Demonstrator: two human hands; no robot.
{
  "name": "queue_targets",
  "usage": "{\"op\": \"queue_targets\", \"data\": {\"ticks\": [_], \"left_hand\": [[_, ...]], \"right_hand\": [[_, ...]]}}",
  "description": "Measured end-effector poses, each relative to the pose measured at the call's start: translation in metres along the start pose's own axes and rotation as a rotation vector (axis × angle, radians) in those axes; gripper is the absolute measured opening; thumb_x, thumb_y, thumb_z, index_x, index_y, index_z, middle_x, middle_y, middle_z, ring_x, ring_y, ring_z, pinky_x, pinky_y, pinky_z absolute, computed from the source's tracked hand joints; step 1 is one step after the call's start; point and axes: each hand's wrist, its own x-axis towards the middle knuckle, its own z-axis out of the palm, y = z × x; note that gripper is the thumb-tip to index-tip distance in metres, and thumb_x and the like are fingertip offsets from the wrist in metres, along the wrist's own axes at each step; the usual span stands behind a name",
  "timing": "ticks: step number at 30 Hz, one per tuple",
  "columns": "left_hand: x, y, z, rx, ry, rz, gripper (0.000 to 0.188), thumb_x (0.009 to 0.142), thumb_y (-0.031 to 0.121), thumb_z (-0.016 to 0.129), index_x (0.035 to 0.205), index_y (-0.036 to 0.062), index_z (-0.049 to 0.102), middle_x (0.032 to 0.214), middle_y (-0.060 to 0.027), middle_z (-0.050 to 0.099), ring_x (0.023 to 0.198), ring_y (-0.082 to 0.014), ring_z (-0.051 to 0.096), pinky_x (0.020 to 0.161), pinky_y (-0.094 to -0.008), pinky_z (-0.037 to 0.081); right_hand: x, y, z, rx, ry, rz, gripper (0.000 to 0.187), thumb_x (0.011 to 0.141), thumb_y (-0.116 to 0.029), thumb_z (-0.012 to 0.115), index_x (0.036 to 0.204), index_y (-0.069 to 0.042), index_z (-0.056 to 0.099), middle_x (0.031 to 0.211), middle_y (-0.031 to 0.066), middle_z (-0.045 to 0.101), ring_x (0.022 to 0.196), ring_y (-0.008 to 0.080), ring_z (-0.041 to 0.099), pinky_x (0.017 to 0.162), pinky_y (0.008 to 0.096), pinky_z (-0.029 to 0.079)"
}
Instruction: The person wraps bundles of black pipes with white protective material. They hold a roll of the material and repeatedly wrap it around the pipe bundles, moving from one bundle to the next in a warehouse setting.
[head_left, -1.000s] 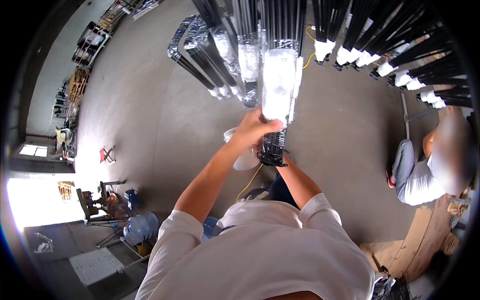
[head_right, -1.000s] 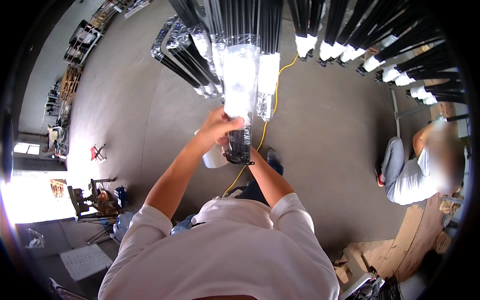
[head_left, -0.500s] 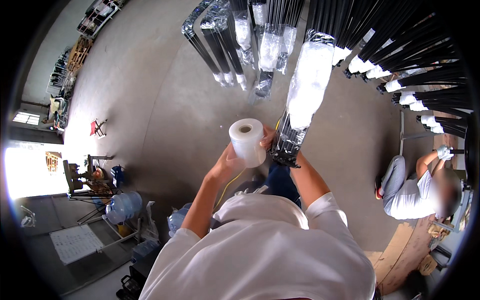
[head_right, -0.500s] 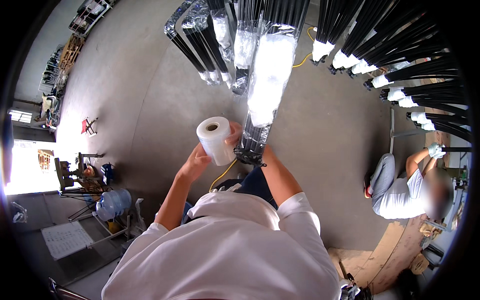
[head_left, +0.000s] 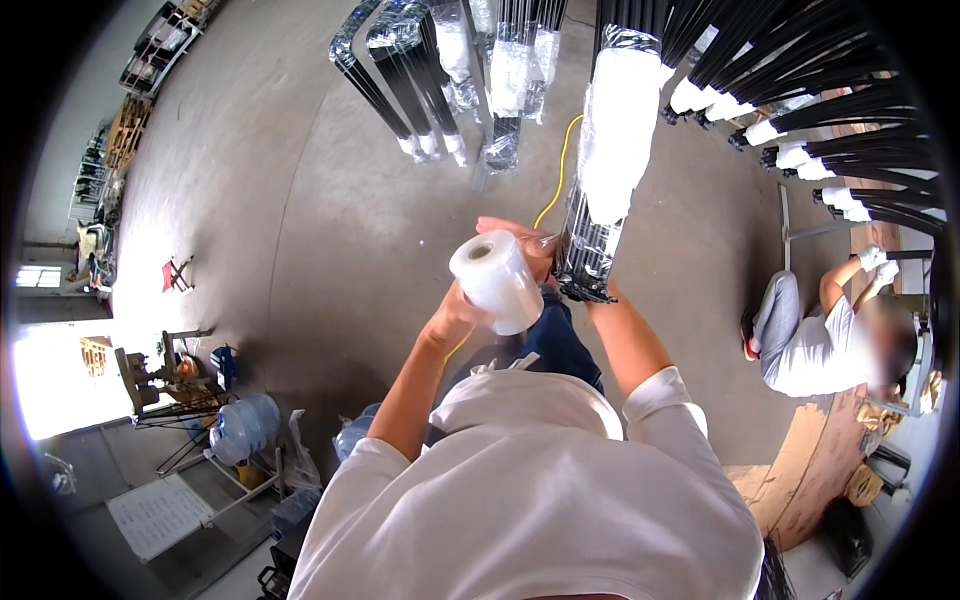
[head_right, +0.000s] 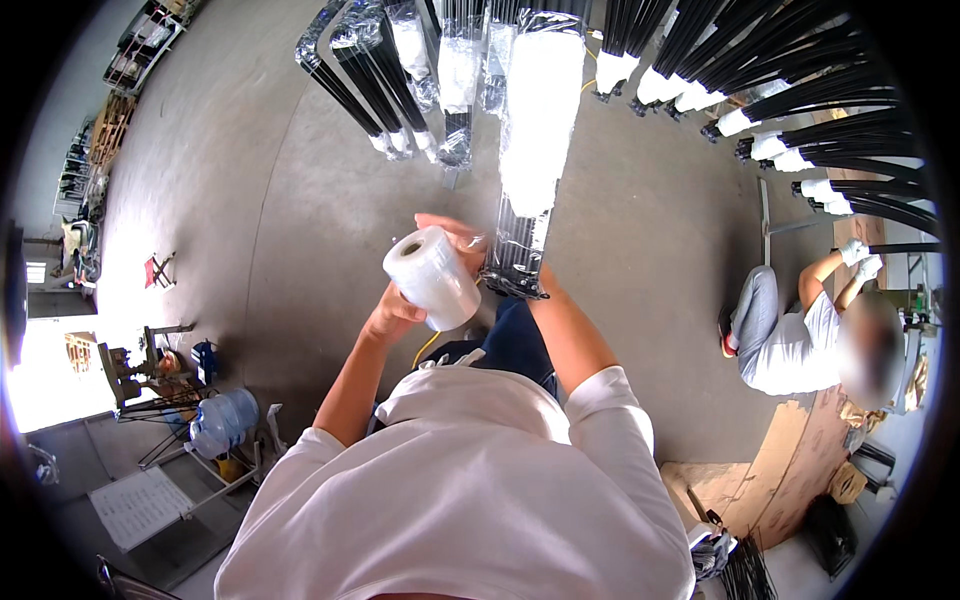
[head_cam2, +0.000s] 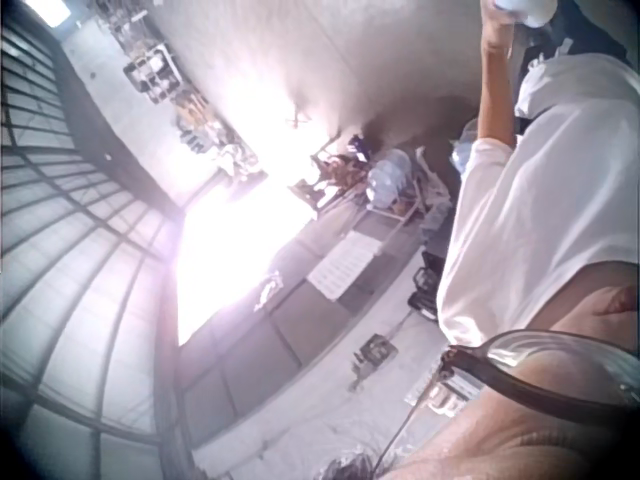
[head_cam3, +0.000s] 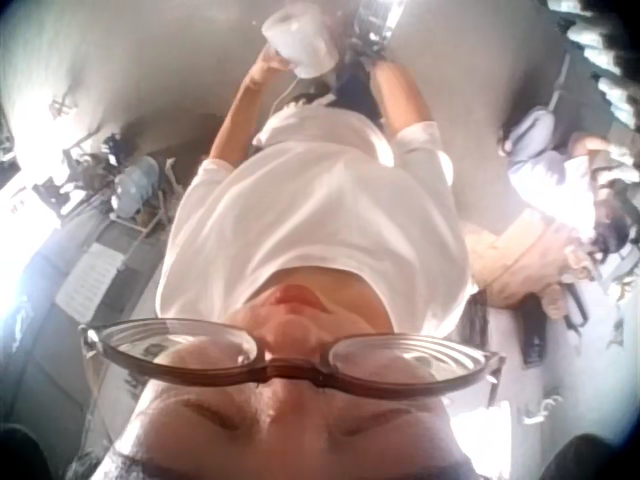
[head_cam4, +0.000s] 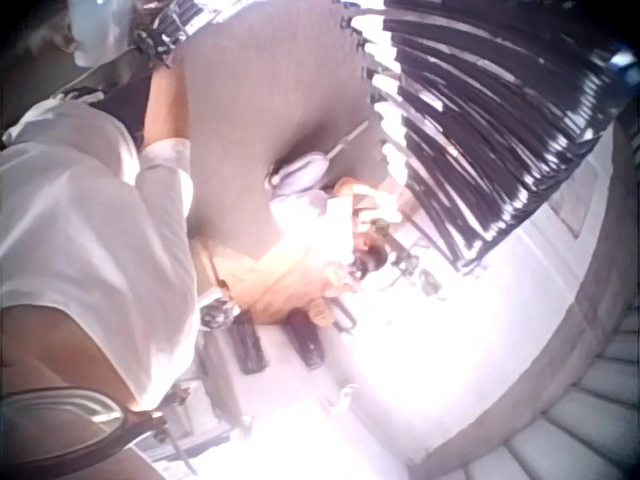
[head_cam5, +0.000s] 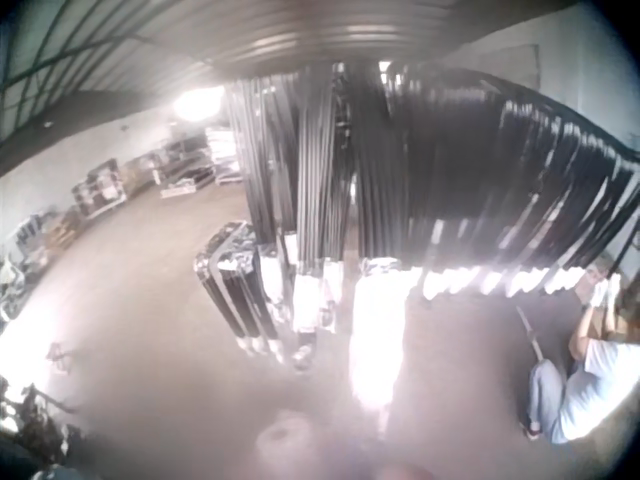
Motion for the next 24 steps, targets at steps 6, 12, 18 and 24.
{"op": "queue_targets", "data": {"ticks": [6, 12, 18, 24], "left_hand": [[-0.033, -0.001, 0.02, 0.125, -0.04, 0.011, 0.091, 0.041, 0.013, 0.082, 0.122, 0.0044, 0.04, 0.11, -0.0087, 0.053, 0.104, -0.0227, 0.05, 0.091, -0.0383, 0.039], [-0.041, 0.006, 0.058, 0.333, -0.005, 0.039, 0.089, 0.043, 0.009, 0.079, 0.123, 0.0056, 0.039, 0.113, -0.0063, 0.051, 0.106, -0.0195, 0.048, 0.094, -0.0358, 0.035], [-0.038, 0.007, 0.075, 0.713, 0.039, 0.132, 0.09, 0.048, 0.013, 0.078, 0.122, 0.0029, 0.027, 0.112, -0.0107, 0.046, 0.107, -0.0206, 0.044, 0.093, -0.0347, 0.033], [-0.027, -0.007, 0.079, 0.894, -0.051, 0.171, 0.088, 0.054, 0.014, 0.076, 0.124, 0.0006, 0.024, 0.118, -0.0148, 0.035, 0.116, -0.0243, 0.033, 0.096, -0.0351, 0.029]], "right_hand": [[-0.001, -0.005, -0.015, 0.407, -0.051, 0.121, 0.084, 0.067, -0.02, 0.068, 0.134, -0.006, 0.02, 0.136, 0.0158, 0.028, 0.126, 0.0255, 0.028, 0.103, 0.0441, 0.021], [-0.025, 0.038, -0.027, 0.496, 0.3, -0.118, 0.044, 0.075, -0.014, 0.058, 0.115, 0.0, 0.045, 0.119, 0.0213, 0.047, 0.113, 0.0303, 0.044, 0.096, 0.0411, 0.035], [-0.141, 0.05, -0.003, 0.204, 0.97, -0.09, 0.029, 0.076, -0.013, 0.051, 0.101, 0.0, 0.053, 0.094, 0.0118, 0.057, 0.087, 0.0205, 0.056, 0.08, 0.0314, 0.044], [-0.117, -0.019, 0.101, -0.201, 0.829, -0.277, 0.062, 0.063, -0.022, 0.07, 0.115, -0.002, 0.042, 0.103, 0.0077, 0.052, 0.098, 0.0165, 0.05, 0.088, 0.031, 0.038]]}}
